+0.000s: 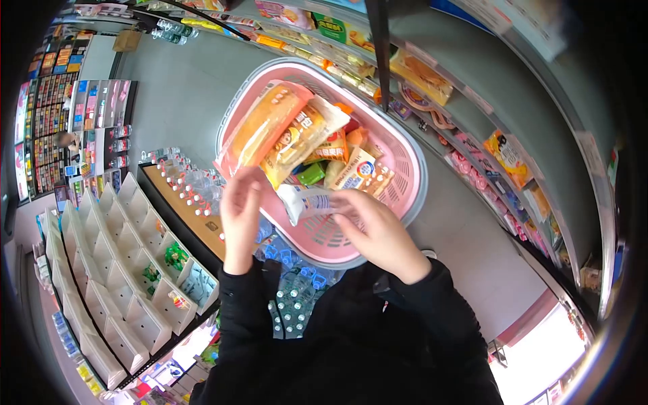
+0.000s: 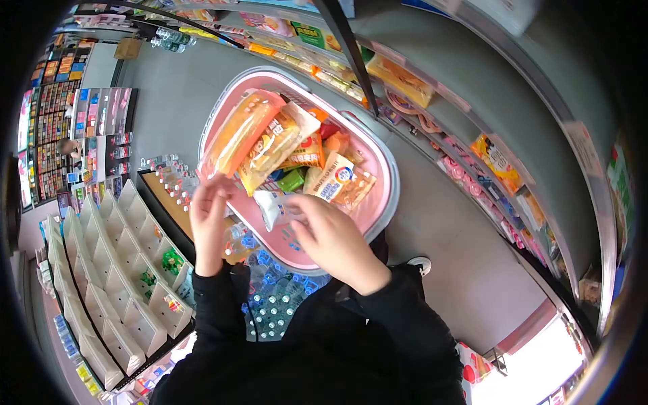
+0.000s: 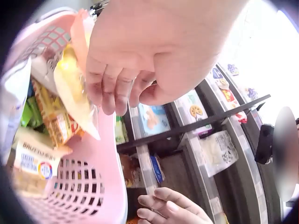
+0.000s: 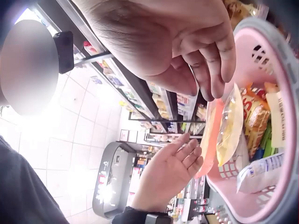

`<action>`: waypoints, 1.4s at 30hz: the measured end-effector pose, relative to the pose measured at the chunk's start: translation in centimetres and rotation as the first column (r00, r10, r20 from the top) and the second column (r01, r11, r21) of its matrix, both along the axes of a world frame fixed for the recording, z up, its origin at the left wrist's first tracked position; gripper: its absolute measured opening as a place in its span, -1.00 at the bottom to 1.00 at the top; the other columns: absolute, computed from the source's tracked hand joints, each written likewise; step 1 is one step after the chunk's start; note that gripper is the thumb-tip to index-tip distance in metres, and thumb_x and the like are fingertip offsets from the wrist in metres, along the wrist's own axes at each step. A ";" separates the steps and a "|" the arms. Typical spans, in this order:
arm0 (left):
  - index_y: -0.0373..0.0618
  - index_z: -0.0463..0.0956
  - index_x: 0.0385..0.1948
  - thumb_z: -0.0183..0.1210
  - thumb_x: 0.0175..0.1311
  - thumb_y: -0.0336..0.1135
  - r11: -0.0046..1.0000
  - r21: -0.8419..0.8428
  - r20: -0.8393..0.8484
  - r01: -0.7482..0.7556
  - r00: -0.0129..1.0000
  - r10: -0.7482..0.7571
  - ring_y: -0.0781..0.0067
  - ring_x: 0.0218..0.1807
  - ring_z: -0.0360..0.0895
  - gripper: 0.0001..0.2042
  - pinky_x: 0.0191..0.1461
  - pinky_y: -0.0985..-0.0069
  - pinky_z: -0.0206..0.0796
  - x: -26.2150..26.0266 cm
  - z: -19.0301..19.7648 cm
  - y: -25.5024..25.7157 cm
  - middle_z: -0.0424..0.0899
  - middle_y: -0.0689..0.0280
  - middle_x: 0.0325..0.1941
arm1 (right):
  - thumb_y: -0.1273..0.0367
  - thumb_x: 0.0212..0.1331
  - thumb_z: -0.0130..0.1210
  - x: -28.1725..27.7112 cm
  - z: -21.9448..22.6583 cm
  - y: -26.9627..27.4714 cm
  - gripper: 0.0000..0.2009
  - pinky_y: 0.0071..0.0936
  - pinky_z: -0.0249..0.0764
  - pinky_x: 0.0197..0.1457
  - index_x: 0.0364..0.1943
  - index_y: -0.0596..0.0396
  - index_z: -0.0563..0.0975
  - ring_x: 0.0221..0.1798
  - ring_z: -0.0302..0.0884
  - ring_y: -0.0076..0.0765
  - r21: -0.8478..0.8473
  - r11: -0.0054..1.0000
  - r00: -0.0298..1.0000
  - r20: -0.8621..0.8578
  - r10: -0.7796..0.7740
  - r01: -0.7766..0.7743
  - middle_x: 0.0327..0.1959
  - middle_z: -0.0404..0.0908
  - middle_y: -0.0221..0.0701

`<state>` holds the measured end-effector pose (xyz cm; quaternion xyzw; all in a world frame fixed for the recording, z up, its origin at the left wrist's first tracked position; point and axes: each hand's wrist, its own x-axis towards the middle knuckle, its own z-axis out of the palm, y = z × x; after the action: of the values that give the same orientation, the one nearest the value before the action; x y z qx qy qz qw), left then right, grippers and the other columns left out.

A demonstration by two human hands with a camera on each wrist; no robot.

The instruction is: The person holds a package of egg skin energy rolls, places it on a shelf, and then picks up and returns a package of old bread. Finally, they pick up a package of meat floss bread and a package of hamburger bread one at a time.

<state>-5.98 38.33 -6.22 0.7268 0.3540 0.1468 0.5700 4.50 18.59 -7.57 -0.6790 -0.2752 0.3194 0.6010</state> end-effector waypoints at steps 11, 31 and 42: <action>-0.34 0.18 0.02 0.10 0.08 -0.24 0.859 0.361 -0.459 0.362 0.871 -0.174 0.32 0.04 0.32 -0.49 0.07 0.48 0.16 4.6 -2.9 11.9 0.33 0.06 0.03 | 0.47 0.04 -0.02 2.4 -6.5 16.2 -0.58 -0.55 0.29 -0.01 0.01 0.27 0.19 0.00 0.33 -0.41 0.203 0.945 0.676 -0.737 -0.024 0.256 -0.02 0.35 -0.18; -0.36 0.09 0.07 -0.06 0.19 -0.31 0.937 -0.301 -0.006 0.178 0.982 -0.188 0.41 -0.01 0.35 -0.55 0.02 0.53 0.19 2.7 1.5 5.2 0.36 0.14 -0.02 | 0.44 -0.05 0.12 4.7 -3.4 11.3 -0.45 -0.54 0.28 0.03 0.04 0.23 0.13 0.02 0.29 -0.49 0.421 0.887 0.621 -0.750 0.225 0.187 -0.03 0.32 -0.32; -0.28 0.15 0.02 0.17 -0.01 -0.29 0.700 -0.661 0.186 0.269 0.963 -0.194 0.43 0.01 0.35 -0.45 0.08 0.49 0.17 4.4 -0.5 -5.6 0.38 0.23 -0.02 | 0.27 -0.07 0.18 5.7 -0.7 -2.2 -0.32 -0.57 0.15 0.11 0.08 0.29 0.10 0.08 0.19 -0.50 0.272 0.943 0.830 -0.468 0.303 -0.191 0.02 0.25 -0.29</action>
<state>-1.62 32.72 -6.74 0.4974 0.2593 -0.0289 0.8273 10.19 16.38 -8.32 -0.4617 -0.2272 0.5293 0.6746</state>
